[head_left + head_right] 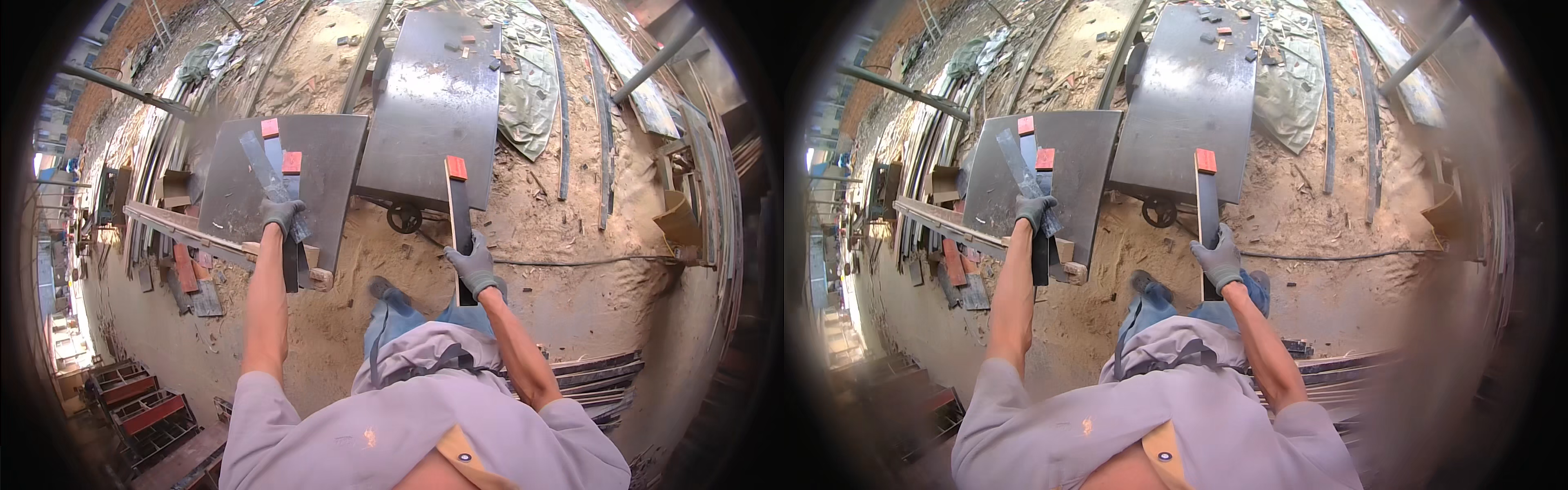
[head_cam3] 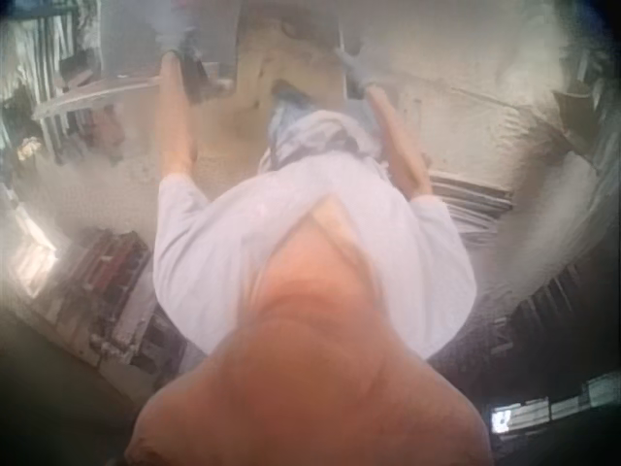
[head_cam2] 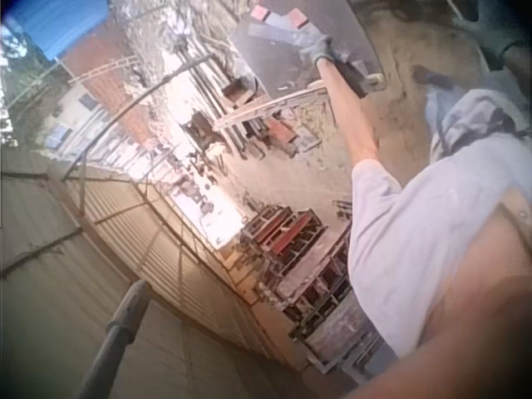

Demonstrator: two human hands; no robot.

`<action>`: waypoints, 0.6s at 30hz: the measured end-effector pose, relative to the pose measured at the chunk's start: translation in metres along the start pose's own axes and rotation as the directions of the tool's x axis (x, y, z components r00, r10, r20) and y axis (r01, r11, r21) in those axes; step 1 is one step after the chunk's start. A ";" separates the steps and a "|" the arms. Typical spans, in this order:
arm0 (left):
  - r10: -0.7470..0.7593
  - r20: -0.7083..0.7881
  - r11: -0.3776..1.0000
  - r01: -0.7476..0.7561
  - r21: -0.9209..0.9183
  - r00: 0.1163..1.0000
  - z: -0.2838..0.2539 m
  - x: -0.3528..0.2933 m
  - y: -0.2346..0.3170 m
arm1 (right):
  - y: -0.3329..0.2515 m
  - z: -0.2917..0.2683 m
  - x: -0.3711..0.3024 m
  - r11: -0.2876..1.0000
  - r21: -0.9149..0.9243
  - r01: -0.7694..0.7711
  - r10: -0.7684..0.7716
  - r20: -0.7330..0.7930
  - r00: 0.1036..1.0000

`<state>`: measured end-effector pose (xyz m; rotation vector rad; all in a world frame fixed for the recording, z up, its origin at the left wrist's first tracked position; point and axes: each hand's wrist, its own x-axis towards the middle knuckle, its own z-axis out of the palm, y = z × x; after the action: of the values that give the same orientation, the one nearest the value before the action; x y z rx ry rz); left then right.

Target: The person sits on the floor and uses a red nail gun to fasten small wooden pieces together. They repeatedly pick up pieces, align them, and drive nails into them. Later, the person stands and places the assembled pieces onto a metal table.

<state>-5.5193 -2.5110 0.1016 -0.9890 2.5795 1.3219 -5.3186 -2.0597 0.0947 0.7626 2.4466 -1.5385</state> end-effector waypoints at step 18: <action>0.511 -0.126 0.755 -0.374 0.539 0.850 -0.063 0.104 -0.014 | -0.211 0.191 0.318 0.899 -0.399 0.180 -0.196 0.000 0.981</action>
<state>-5.5795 -2.6167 0.0953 -0.4890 3.2602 0.5045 -5.7216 -2.1930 0.0522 0.4970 2.8012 -1.0192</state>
